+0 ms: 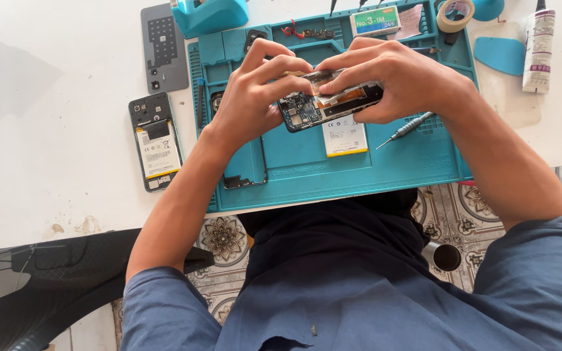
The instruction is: The person uses a plastic pry tool to separate the screen assembly from the phone chassis, then uses tweezers to disconnect and reconnect ribbon cables on the motherboard. The person places the battery into the phone chassis.
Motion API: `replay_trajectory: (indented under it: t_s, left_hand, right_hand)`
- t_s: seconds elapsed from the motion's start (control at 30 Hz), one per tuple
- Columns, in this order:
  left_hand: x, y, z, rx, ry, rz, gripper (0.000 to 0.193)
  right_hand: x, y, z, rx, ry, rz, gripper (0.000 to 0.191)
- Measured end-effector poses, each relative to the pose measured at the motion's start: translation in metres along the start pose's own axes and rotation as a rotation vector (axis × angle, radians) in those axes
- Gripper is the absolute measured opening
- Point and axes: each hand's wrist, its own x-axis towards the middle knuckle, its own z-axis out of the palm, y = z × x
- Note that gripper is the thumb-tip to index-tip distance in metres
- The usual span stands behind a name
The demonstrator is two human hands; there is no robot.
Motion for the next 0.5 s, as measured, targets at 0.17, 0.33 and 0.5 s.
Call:
replay_trajectory:
  t_s: [0.17,0.33,0.5]
  left_hand:
    - [-0.0021,0.0008,0.0009,0.048,0.009,0.035,0.028]
    - [-0.0025,0.0026,0.0025,0.077,0.004,0.099,0.028]
    - [-0.0019,-0.0001,0.0037,0.077,0.023,0.09,0.028]
  right_hand:
    - [-0.0012,-0.0019,-0.0017,0.015,0.001,-0.009,0.066]
    - [-0.0006,-0.0023,-0.0028,0.058,0.0,-0.021,0.065]
    - [0.0004,-0.0028,-0.003,0.037,0.01,-0.017,0.063]
